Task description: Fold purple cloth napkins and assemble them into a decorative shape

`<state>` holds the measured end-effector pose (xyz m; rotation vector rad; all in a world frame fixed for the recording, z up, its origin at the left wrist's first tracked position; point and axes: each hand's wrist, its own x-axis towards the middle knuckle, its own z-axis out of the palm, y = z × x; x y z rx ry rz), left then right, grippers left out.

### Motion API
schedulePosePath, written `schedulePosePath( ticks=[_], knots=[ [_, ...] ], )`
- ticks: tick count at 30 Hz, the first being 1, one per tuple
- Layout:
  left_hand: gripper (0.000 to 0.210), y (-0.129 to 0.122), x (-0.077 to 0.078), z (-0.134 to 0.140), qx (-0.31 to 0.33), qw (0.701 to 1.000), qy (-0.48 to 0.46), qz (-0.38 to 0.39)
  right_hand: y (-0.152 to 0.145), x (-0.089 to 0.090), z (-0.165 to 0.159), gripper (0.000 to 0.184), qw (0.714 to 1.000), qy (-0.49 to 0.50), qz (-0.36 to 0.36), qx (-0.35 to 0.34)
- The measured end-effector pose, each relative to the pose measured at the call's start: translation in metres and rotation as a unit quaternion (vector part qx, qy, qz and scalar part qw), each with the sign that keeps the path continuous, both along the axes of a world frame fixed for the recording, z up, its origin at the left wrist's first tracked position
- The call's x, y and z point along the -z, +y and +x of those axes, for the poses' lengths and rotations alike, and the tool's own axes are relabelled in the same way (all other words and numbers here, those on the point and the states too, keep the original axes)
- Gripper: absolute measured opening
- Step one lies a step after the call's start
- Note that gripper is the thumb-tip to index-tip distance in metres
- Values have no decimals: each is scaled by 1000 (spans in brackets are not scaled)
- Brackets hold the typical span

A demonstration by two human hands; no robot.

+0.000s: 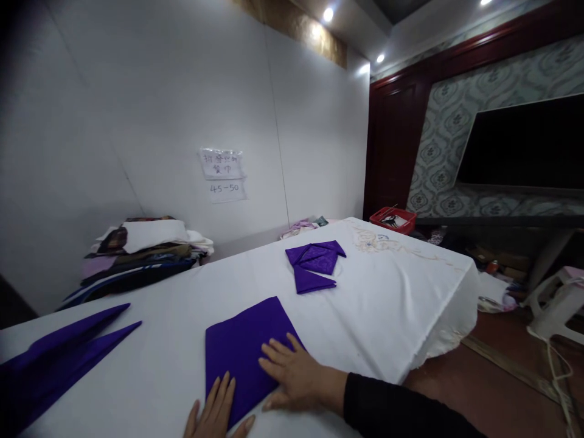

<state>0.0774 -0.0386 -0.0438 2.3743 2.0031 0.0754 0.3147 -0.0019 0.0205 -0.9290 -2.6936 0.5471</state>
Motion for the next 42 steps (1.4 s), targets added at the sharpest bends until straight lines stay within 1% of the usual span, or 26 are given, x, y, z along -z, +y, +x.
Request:
schedulePosePath(
  ticks=[2,4,6,8,12,13,15,17,20,21,23,26,29,31,33,35,38,40,42],
  knots=[
    [75,1,1,-2,5,1000,-1,-10,-2,4,-13,74,1000,12,-1,-29],
    [74,1,2,-2,3,1000,-2,-8,2,10,-14,74,1000,10,-6,-28],
    [74,0,2,-1,0,1000,0,-9,10,16,-3,75,1000,-3,-10,-7],
    [75,-1,1,1,-6,1000,2,-12,20,20,16,74,1000,-18,-12,23],
    [76,0,-2,2,0,1000,-6,-22,29,20,50,71,995,-52,-24,81],
    [76,0,-2,1,4,1000,-11,-23,28,19,52,70,994,-57,-24,95],
    [75,0,-4,1,9,999,-20,-25,23,17,47,71,993,-59,-14,105],
    [75,-3,-8,2,8,999,-23,-29,15,16,31,73,996,-51,5,75],
    [77,-9,-18,5,4,999,-25,-36,4,17,5,75,999,-39,15,-1],
    [77,-12,-22,7,2,999,-25,-39,3,19,0,75,999,-39,11,-17],
    [79,-16,-29,10,1,998,-29,-47,4,24,0,73,999,-45,0,-22],
    [78,-20,-33,12,0,998,-43,-48,14,34,20,69,998,-58,-5,14],
    [76,-22,-31,11,3,998,-59,-33,24,42,45,67,995,-81,1,64],
    [77,-23,-29,11,7,997,-65,-32,24,43,56,67,991,-95,5,97],
    [77,-24,-31,12,3,997,-68,-41,21,38,57,67,988,-98,10,118],
    [78,-23,-37,13,-3,995,-76,-63,18,29,48,66,988,-92,14,119],
    [76,-14,-49,10,-25,993,-92,-74,18,12,18,67,993,-77,10,94],
    [72,2,-57,6,-49,993,-93,-48,25,3,-8,70,995,-66,6,73],
    [67,23,-61,2,-71,994,-79,-18,36,-1,-36,73,997,-55,10,54]
  ],
)
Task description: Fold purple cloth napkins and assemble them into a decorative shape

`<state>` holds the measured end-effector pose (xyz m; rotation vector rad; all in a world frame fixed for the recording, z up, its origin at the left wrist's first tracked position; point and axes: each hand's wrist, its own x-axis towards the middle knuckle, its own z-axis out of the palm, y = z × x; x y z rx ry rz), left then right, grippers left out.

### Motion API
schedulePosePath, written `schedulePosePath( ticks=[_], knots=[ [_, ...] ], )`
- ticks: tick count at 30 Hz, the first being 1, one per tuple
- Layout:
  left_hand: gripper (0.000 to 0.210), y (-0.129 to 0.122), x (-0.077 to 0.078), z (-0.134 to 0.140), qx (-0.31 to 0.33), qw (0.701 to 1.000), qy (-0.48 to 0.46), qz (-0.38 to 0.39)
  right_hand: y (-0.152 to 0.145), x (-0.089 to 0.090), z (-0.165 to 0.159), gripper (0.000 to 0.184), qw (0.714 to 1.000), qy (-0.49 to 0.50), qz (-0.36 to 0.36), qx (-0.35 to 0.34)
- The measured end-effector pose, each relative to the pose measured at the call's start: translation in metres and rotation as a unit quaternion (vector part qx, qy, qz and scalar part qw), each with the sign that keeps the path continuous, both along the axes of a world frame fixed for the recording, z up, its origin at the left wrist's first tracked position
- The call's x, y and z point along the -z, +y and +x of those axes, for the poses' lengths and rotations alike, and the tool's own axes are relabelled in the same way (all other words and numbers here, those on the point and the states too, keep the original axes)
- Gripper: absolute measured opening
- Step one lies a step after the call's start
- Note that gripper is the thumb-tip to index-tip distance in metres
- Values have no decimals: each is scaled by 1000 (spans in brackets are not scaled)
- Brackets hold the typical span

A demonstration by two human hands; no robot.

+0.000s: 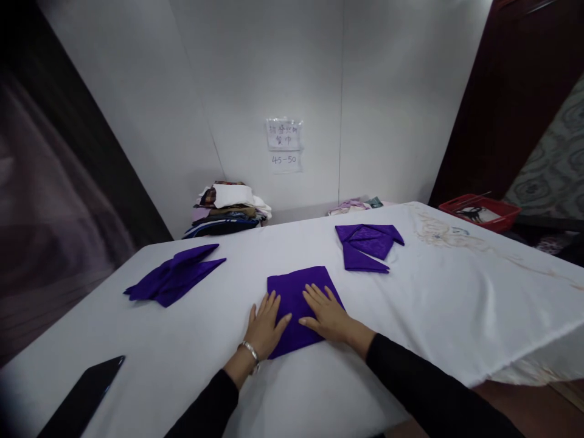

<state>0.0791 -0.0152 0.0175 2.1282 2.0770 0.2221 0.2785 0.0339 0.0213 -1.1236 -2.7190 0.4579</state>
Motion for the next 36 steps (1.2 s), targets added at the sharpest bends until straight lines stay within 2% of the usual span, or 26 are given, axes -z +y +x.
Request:
schedulePosePath(
  ticks=[4,7,12,16,21,24,26,28,30,31,34,36],
  knots=[
    [58,47,4,-7,-22,999,40,6,32,7,-44,74,1000,-4,6,-16],
    [60,67,16,-10,-43,998,55,-8,60,19,-52,76,999,-32,-3,-5],
    [65,70,33,-16,-54,997,58,9,94,37,-23,78,997,-48,13,61],
    [65,68,34,-17,-51,997,60,8,106,45,7,80,990,-60,16,129],
    [65,68,32,-15,-50,997,59,15,113,43,21,77,986,-73,13,151],
    [65,67,33,-14,-51,997,57,11,100,31,10,77,984,-67,-9,166],
    [64,68,32,-15,-52,997,54,10,76,24,-6,78,987,-44,-3,153],
    [63,70,30,-17,-49,997,50,11,44,21,-26,77,995,-7,21,92],
    [61,72,26,-18,-51,998,28,0,13,22,-43,75,1000,20,14,11],
    [60,72,24,-19,-56,998,13,-8,0,24,-49,76,1000,25,5,-8],
    [57,59,19,-14,-81,996,-20,-20,-22,29,-56,75,999,28,-8,-15],
    [57,40,21,-7,-55,998,-20,-2,-25,31,-54,71,1000,26,2,-9]
  ],
)
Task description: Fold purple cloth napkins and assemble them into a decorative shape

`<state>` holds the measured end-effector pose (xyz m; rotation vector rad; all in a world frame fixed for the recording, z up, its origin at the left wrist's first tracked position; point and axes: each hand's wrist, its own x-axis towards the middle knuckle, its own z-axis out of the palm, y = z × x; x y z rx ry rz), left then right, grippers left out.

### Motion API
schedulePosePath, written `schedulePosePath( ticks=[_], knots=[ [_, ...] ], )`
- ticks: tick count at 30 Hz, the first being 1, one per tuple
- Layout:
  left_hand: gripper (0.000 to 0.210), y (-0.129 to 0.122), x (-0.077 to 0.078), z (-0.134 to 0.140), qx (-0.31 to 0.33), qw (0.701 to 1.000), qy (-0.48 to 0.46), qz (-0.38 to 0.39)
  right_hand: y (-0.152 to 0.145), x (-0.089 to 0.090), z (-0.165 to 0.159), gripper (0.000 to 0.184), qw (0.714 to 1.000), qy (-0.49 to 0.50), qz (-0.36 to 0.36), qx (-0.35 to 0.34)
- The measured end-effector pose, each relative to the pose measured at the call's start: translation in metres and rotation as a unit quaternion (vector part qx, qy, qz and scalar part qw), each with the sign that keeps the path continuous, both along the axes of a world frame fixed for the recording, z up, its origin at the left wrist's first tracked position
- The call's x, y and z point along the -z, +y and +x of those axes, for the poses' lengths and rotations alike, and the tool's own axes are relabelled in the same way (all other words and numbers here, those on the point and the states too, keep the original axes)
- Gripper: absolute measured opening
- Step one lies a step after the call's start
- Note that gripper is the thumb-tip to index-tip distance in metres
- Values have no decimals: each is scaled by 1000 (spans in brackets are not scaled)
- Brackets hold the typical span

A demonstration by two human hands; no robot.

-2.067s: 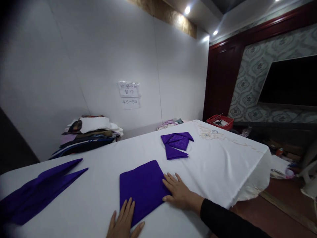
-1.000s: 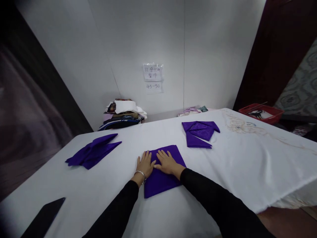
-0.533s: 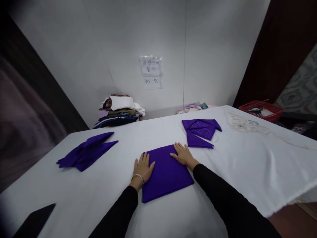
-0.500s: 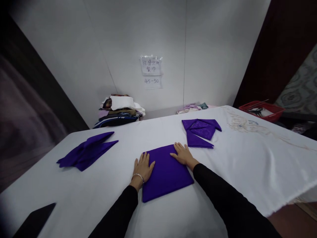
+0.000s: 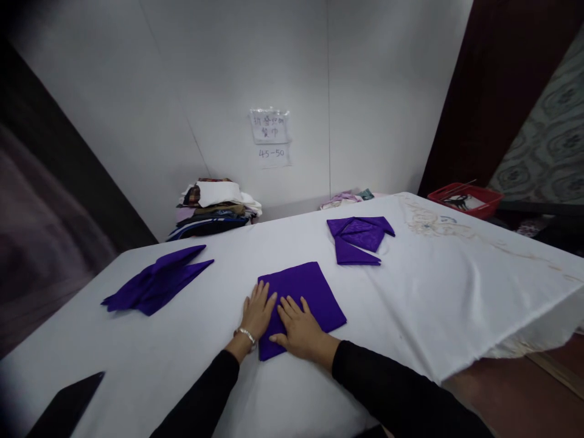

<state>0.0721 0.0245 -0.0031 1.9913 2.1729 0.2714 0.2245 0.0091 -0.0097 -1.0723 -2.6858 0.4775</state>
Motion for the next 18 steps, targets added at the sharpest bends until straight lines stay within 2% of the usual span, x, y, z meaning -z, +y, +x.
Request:
schedulePosePath(
  ticks=[3,5,11,18],
  knots=[
    [61,-32,8,11,91,995,6,29,2,0,4,65,1000,-12,15,-12],
    [66,-45,12,15,114,993,14,22,3,1,4,65,999,-21,17,-21],
    [74,-47,9,17,91,994,58,-4,6,4,21,61,1000,-24,11,13],
    [78,-51,8,23,77,995,69,10,21,13,100,69,986,-76,10,147]
  ],
)
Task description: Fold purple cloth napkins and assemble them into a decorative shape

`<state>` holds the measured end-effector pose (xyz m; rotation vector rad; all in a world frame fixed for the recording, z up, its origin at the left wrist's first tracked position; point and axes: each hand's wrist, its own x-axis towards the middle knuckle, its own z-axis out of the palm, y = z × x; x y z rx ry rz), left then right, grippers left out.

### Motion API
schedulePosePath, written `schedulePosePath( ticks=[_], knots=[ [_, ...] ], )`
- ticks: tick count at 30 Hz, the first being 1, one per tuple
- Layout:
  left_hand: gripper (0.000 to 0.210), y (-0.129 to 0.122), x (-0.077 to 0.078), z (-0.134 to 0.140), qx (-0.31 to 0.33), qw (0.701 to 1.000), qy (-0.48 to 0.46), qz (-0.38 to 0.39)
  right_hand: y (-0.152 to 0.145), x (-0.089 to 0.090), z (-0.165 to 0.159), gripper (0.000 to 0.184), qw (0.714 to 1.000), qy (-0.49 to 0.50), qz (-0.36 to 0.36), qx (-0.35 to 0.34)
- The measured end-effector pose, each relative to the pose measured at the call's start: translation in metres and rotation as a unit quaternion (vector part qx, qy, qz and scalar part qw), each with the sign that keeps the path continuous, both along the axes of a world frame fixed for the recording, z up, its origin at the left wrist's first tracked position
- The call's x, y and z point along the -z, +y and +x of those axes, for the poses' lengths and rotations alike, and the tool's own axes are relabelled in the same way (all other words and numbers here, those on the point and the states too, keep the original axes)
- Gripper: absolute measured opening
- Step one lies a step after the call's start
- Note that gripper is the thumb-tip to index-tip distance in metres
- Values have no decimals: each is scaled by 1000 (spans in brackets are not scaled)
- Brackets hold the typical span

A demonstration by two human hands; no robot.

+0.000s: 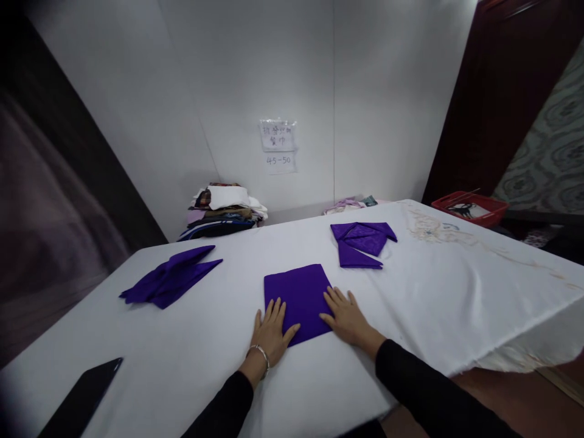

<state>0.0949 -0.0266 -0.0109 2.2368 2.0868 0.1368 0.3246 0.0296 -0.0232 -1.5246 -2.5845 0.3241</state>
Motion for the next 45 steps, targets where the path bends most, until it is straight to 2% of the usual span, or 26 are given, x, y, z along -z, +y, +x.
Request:
schedulePosePath(
  ticks=[4,8,11,14,18,21,24,31,35,38,42,45],
  knots=[
    [76,-2,-6,1,-1,1000,-4,3,1,3,29,67,999,-22,5,37],
    [75,-14,-12,3,9,999,-17,28,1,-16,17,65,1000,6,13,7],
    [77,-33,-9,3,65,996,-42,41,3,-36,-19,64,996,39,16,-77],
    [81,-51,-2,2,110,991,-76,14,4,-45,-69,64,982,54,-8,-181],
    [85,-60,3,1,104,987,-119,-16,8,-39,-129,69,950,47,-37,-307],
    [89,-59,4,1,96,985,-143,-28,23,-31,-156,72,933,34,-62,-352],
    [92,-58,4,1,96,982,-153,-55,47,-26,-172,71,939,24,-61,-338],
    [92,-53,-4,0,102,969,-186,-124,102,-15,-201,69,958,12,-5,-285],
    [92,-49,-5,-1,113,964,-184,-158,122,-9,-212,67,966,17,1,-257],
    [92,-48,-2,-2,116,966,-175,-154,132,-10,-218,67,970,50,-20,-236],
    [89,-48,2,-3,115,971,-156,-142,146,-20,-213,62,968,123,-82,-205],
    [87,-47,8,-4,116,975,-142,-126,158,-30,-184,59,973,131,-78,-172]
  ],
)
